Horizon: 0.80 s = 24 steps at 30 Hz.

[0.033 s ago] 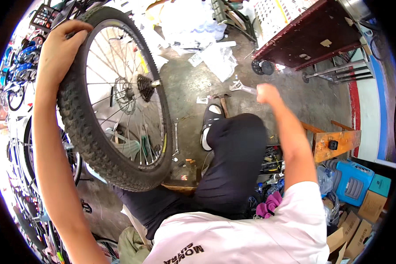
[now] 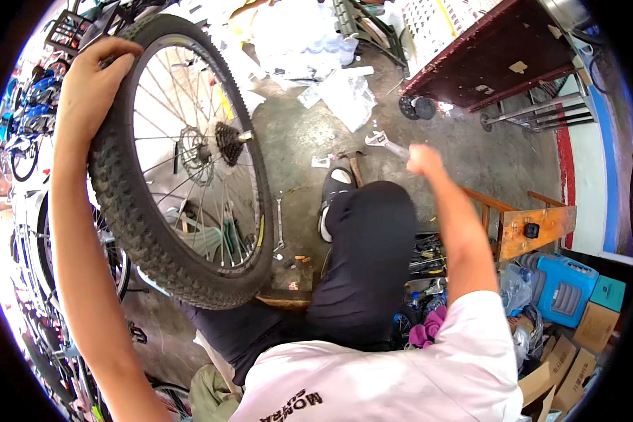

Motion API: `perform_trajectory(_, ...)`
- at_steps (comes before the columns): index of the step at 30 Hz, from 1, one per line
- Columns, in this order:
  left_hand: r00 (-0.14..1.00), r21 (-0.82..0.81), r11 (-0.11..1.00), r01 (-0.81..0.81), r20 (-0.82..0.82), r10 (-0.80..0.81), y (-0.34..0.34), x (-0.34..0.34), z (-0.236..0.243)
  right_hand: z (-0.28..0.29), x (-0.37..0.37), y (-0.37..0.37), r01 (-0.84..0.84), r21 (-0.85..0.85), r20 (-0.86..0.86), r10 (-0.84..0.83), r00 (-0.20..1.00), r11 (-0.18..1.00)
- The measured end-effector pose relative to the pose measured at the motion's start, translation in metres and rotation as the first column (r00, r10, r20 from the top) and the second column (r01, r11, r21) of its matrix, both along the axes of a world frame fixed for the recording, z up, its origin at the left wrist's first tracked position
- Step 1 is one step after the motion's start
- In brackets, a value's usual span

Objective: The person installs a gear cassette onto a bicycle wheel hub and then tightens the assembly using an adjustable wrench while holding the wheel upright.

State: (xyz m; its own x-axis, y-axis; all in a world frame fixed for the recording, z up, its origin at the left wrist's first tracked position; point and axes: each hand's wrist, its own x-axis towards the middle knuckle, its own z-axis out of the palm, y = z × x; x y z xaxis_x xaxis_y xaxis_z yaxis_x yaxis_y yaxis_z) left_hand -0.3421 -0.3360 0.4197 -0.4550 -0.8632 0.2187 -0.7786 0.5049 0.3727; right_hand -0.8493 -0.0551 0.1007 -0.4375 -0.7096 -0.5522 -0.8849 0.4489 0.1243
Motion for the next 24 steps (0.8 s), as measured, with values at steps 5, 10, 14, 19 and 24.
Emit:
perform_trajectory(5, 0.999, 0.032, 0.999, 0.037, 0.019, -0.038, 0.002, 0.000, 0.005, -0.108, 0.035, 0.079, 0.422, -0.110, 0.139, -0.407, 0.903, 0.900)
perform_trajectory(10, 1.000, 0.081, 0.997, 0.007, 0.013, -0.008, 0.003, 0.000, 0.005, -0.130, 0.069, 0.097, 0.699, -0.148, 0.206, -0.669, 0.714, 0.700)
perform_trajectory(14, 0.999, -0.032, 0.999, 0.044, 0.029, -0.043, 0.011, -0.005, 0.010, -0.148, 0.061, 0.104, 0.647, -0.034, 0.227, -0.625, 0.747, 0.762)
perform_trajectory(19, 0.997, -0.103, 0.992, 0.075, 0.029, -0.073, 0.011, -0.015, 0.004, -0.182, -0.011, 0.102, 0.481, -0.234, 0.332, -0.396, 0.856, 0.845)
perform_trajectory(24, 0.986, -0.077, 0.983, -0.164, -0.031, 0.162, 0.037, -0.017, 0.013, -0.044, 0.024, -0.052, 0.609, -0.242, 0.812, -0.187, 0.553, 0.755)
